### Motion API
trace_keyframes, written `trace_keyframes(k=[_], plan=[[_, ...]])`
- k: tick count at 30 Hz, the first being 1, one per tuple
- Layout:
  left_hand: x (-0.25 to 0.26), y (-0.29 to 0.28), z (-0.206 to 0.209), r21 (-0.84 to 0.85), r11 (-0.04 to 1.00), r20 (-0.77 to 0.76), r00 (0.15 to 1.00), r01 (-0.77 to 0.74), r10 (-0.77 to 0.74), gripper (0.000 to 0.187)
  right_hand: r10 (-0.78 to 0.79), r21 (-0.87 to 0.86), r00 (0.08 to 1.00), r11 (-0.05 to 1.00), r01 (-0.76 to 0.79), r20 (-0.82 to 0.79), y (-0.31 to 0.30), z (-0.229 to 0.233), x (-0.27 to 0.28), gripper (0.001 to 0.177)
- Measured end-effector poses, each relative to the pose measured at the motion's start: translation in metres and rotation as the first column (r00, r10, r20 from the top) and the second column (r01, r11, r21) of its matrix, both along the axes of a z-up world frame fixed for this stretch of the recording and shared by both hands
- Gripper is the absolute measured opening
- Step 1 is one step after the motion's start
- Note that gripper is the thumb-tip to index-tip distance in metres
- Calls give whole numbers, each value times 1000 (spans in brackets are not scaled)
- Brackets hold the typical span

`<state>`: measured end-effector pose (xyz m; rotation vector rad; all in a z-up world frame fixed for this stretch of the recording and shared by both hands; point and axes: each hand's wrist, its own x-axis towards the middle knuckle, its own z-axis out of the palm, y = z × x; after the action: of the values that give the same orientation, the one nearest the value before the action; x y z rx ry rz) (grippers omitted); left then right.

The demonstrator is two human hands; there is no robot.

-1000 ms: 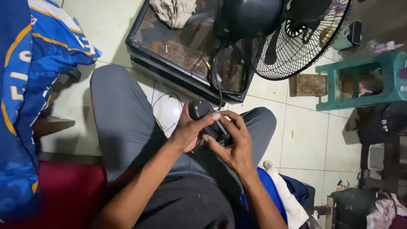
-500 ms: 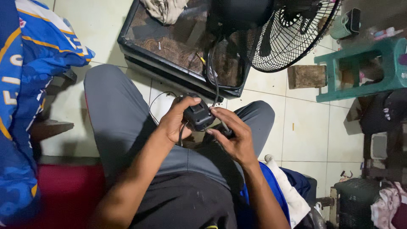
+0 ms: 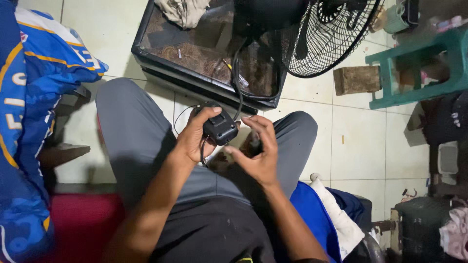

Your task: The person sits on the floor and uses a screwdriver to adjust wires and components inside a small black electronic device. They repeatedly tighten and loosen screws, reposition wires, and then close the device's casing.

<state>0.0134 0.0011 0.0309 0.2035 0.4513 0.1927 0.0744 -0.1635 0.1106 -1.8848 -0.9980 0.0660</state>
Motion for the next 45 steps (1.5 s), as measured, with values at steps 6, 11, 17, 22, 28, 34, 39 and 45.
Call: trace_keyframes(k=[6, 11, 17, 22, 28, 34, 39, 45], plan=[[-3, -1, -5, -48, 993, -106, 988, 111, -116, 30, -171, 39, 974, 983, 179, -151, 19, -19, -25, 68], [-4, -2, -3, 85, 996, -88, 996, 23, -15, 27, -115, 155, 954, 974, 162, -277, 21, -23, -30, 64], [-6, -4, 0, 80, 996, -41, 999, 33, -29, 30, -144, 107, 910, 974, 200, -388, 18, -20, -32, 64], [-6, -3, 6, 102, 994, -33, 999, 38, -35, 32, -127, 175, 864, 955, 239, -488, 22, -22, -38, 65], [-9, -2, 14, 94, 995, -30, 999, 30, -27, 33, -151, 130, 869, 963, 238, -472, 22, -17, -38, 66], [-8, 0, 6, 92, 996, -55, 998, 19, -14, 29, -127, 171, 887, 959, 224, -444, 24, -20, -41, 64], [-6, 2, 7, 81, 997, 2, 1000, 15, -16, 28, -175, 122, 876, 959, 254, -449, 24, -22, -40, 64], [-3, 2, 2, 124, 991, 16, 999, -49, 47, 22, -150, 136, 900, 966, 222, -409, 24, -27, -37, 65]])
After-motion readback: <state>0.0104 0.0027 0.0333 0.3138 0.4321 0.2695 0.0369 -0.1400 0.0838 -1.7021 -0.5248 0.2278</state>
